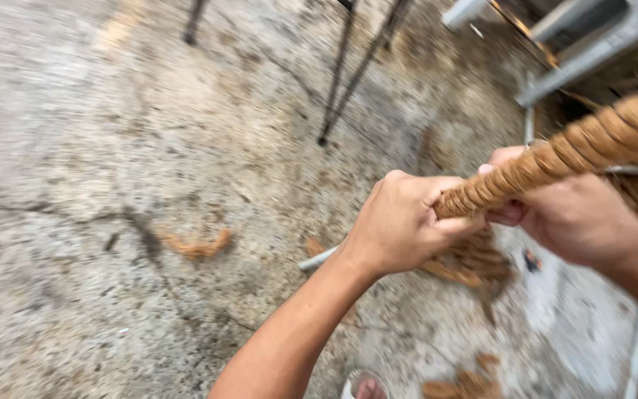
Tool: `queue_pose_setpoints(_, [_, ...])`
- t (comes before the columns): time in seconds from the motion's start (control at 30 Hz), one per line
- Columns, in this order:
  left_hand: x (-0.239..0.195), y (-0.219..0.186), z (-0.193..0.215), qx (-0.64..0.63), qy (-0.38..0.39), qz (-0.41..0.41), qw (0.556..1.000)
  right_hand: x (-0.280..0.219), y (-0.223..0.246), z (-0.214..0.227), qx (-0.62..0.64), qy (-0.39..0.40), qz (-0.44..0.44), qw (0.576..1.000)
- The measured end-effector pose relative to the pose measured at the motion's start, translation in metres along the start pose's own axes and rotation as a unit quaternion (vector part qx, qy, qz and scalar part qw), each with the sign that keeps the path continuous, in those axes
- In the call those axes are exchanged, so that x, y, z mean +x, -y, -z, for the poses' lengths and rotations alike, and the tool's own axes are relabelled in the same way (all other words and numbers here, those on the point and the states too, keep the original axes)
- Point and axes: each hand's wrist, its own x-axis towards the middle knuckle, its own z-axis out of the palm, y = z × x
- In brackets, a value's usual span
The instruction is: The person wraps a thick, fibrous rope around a long metal pole using a small cylindrical tool to assist in tightening the coils. The person works on a single pole, methodically winding the rope from one end to the other while occasionally adjusting the rope and tool with both hands.
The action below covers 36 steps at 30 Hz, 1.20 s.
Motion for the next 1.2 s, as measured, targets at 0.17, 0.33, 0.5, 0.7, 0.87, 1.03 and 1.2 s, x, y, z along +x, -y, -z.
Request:
queue_pose_setpoints(0.17, [0.005,-0.001,0.044,-0.095,-0.045,0.015,0.994,0.033,-0.013,-0.054,0.049,-0.102,0.079,0.990])
queue_pose_setpoints(0.33, [-0.006,0.007,0.071,-0.153,-0.019,0.100,0.983,0.033,-0.010,-0.072,-0.010,-0.062,0.133,0.989])
queue_pose_setpoints(0.5, [-0.011,0.020,0.082,-0.180,0.026,0.073,0.981,0.029,-0.002,-0.068,-0.133,-0.087,0.131,0.978])
queue_pose_setpoints(0.7, [-0.004,0.027,0.068,-0.070,-0.050,0.079,0.993,0.005,0.001,-0.086,-0.542,-0.129,0.119,0.822])
queue_pose_setpoints(0.87, [0.004,0.021,0.035,0.034,-0.152,0.015,0.988,-0.008,0.018,-0.107,-0.698,-0.007,0.346,0.627])
queue_pose_setpoints(1.03, [0.007,0.017,-0.020,0.132,-0.213,-0.030,0.968,-0.016,0.031,-0.114,-0.873,0.111,0.187,0.436])
queue_pose_setpoints(1.2, [-0.003,0.023,-0.072,0.130,-0.172,-0.106,0.971,0.006,0.064,-0.106,-0.900,0.255,-0.015,0.354])
